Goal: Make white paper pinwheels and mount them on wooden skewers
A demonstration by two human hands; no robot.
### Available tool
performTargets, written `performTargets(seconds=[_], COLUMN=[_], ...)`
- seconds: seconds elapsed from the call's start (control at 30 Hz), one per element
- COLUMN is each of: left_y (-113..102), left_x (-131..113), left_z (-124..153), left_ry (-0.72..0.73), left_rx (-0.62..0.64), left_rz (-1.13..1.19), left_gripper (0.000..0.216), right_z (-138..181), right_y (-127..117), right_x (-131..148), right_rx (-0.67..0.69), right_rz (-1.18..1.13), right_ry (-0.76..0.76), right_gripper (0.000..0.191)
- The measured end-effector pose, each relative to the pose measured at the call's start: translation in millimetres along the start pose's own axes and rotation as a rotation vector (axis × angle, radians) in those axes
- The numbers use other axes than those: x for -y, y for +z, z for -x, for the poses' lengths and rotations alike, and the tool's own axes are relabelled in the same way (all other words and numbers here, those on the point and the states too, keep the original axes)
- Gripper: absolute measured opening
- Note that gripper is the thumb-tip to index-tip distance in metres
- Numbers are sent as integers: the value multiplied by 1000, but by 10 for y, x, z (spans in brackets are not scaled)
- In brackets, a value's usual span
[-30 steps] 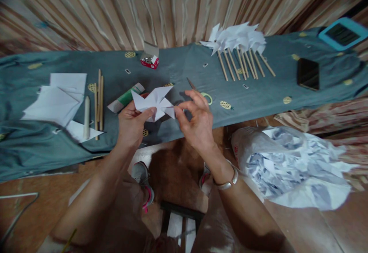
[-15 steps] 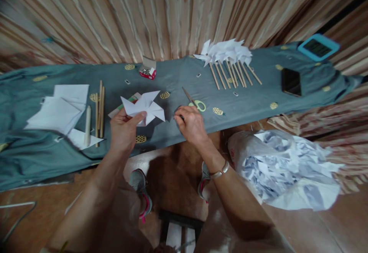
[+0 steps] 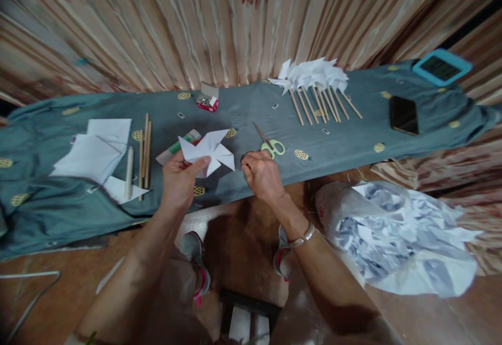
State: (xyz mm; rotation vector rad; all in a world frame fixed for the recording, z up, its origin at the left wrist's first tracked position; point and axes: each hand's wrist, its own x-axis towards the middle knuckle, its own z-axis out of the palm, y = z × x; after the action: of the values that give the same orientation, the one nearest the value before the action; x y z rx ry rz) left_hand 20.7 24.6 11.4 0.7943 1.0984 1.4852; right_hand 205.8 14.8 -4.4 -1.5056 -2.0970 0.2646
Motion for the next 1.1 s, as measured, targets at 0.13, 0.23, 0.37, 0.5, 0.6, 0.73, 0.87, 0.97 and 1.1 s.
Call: performTargets(seconds=[0.13, 0.23, 0.37, 0.5, 0.6, 0.73, 0.87, 0.97, 1.1], left_y=[11, 15, 21, 28, 36, 48, 70, 104, 155], left_x=[1, 11, 20, 32, 44, 59, 68, 78, 100], left_z=[9, 17, 29, 34, 33, 30, 53, 105, 179], left_ry=[4, 3, 14, 28, 46, 51, 46, 16, -24], left_rx=[-1, 11, 17, 27, 38, 43, 54, 86, 131], left_rz=[3, 10, -6, -60, -117, -147, -170, -193, -188], left_gripper=[39, 38, 39, 40, 40, 43, 45, 47, 48], right_z=[23, 40, 71, 100, 102, 89, 122, 167, 185], right_y=[-10, -24, -50, -25, 7, -77, -269, -322, -271], right_x=[22, 37, 51, 37, -4, -20, 121, 262, 328], right_rx=[4, 13, 16, -34, -82, -156, -187, -163, -139], right_rz=[25, 50, 56, 64, 56, -8, -137, -241, -288], right_ry=[35, 46, 34, 42, 26, 47, 50, 0, -24], right_gripper=[14, 14, 16, 16, 13, 9, 7, 6, 4])
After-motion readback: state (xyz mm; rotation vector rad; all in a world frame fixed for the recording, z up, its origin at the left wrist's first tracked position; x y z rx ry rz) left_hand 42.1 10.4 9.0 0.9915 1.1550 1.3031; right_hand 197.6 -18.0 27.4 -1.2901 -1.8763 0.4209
